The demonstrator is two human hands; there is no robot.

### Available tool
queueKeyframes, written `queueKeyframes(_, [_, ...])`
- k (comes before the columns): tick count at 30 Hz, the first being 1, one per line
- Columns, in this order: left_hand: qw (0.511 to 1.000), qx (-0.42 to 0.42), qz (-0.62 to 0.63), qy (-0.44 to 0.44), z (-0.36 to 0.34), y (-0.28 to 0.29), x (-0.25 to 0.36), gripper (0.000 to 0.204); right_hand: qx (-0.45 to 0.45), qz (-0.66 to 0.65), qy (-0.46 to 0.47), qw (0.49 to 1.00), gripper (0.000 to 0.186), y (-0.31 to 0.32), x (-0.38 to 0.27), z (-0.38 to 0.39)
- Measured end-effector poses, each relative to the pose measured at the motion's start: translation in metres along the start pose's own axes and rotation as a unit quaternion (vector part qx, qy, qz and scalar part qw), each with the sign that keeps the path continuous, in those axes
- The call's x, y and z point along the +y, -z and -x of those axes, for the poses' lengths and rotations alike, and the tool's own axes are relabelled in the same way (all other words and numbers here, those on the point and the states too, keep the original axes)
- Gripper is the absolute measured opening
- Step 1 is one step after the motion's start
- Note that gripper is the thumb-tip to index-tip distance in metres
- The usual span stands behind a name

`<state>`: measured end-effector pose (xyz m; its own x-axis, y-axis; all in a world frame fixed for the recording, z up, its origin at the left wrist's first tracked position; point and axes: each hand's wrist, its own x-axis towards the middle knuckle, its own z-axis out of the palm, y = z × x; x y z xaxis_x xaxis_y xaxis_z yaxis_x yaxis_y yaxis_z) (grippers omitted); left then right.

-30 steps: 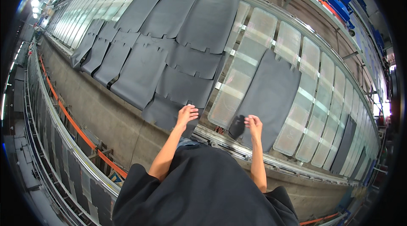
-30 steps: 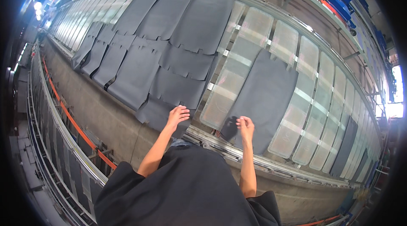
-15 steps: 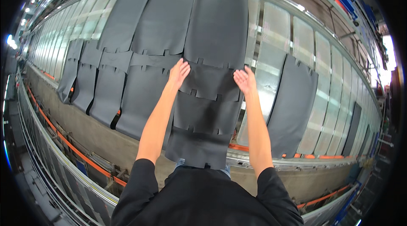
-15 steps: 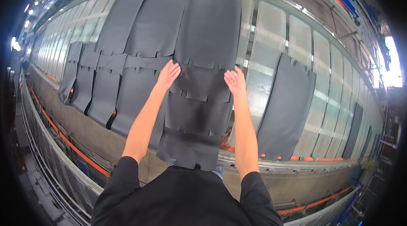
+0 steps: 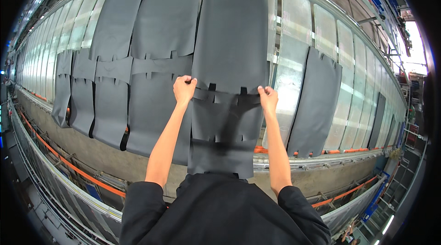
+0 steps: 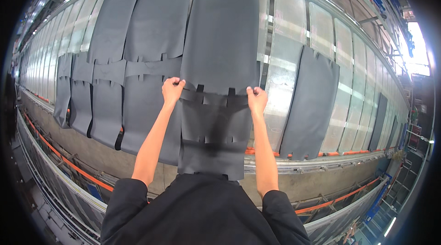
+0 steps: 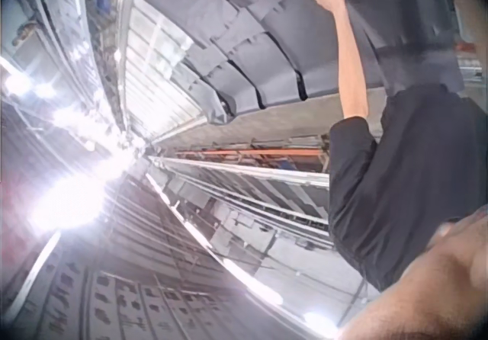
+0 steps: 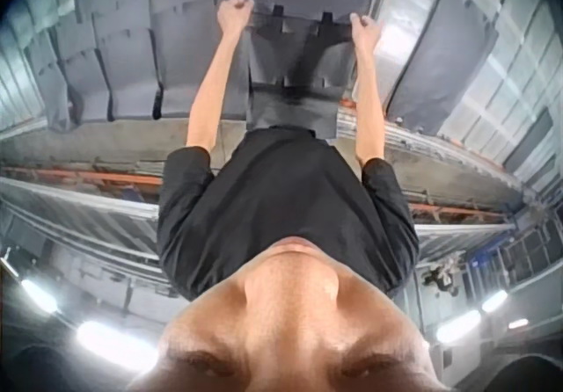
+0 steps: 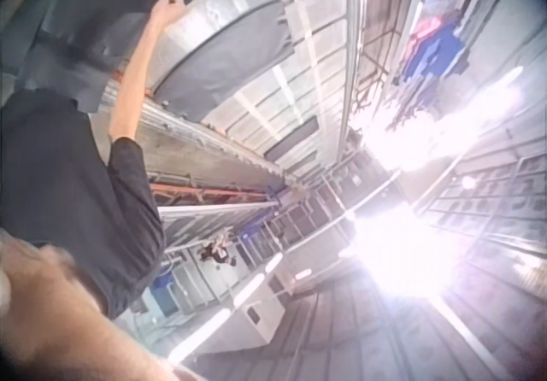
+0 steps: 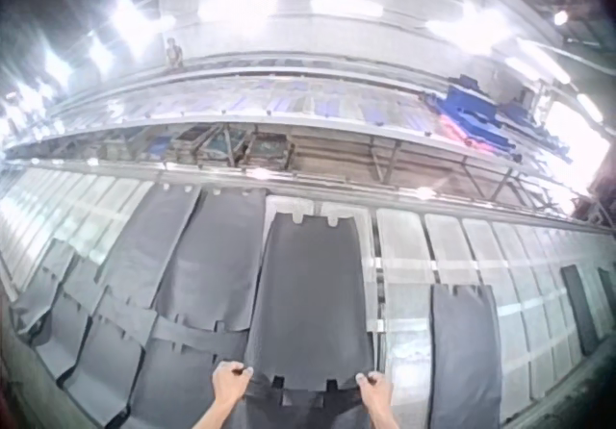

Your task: The person picks up black rubber car mats from a conveyor belt, folds them in half, and places them back on the belt. The person repeats this process for multiple mats throughout the clip.

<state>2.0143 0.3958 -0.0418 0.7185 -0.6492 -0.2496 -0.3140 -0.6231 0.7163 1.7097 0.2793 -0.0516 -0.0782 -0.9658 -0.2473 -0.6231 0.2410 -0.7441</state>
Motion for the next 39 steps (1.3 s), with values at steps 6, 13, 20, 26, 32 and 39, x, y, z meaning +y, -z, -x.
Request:
queueKeyframes(6, [0.997, -0.047, -0.025, 0.047, 0.027, 0.000, -0.014, 0.035, 0.047, 0.022, -0.003, 0.999, 0.032, -0.004, 0.023, 0.031])
queueKeyframes(13, [0.995, -0.072, 0.037, 0.052, 0.012, -0.004, -0.007, 0.024, 0.008, 0.035, -0.077, 0.996, 0.043, 0.007, -0.001, 0.017])
queueKeyframes(20, [0.922, -0.220, 0.272, 0.167, 0.010, 0.012, 0.004, 0.022, -0.035, 0.055, -0.013, 0.998, 0.030, 0.012, 0.012, 0.008])
queueKeyframes(26, [0.872, -0.285, 0.336, 0.214, 0.045, 0.037, -0.004, 0.027, -0.022, -0.052, -0.033, 0.998, 0.042, 0.037, 0.032, 0.044])
queueKeyframes(32, [0.857, -0.383, 0.290, 0.185, 0.110, 0.058, -0.054, 0.020, -0.185, -0.257, -0.192, 0.929, 0.037, 0.070, 0.035, 0.128])
queueKeyframes(39, [0.991, -0.117, -0.062, 0.005, 0.164, 0.024, -0.084, 0.026, -0.048, 0.083, -0.018, 0.995, 0.033, 0.049, 0.082, 0.155])
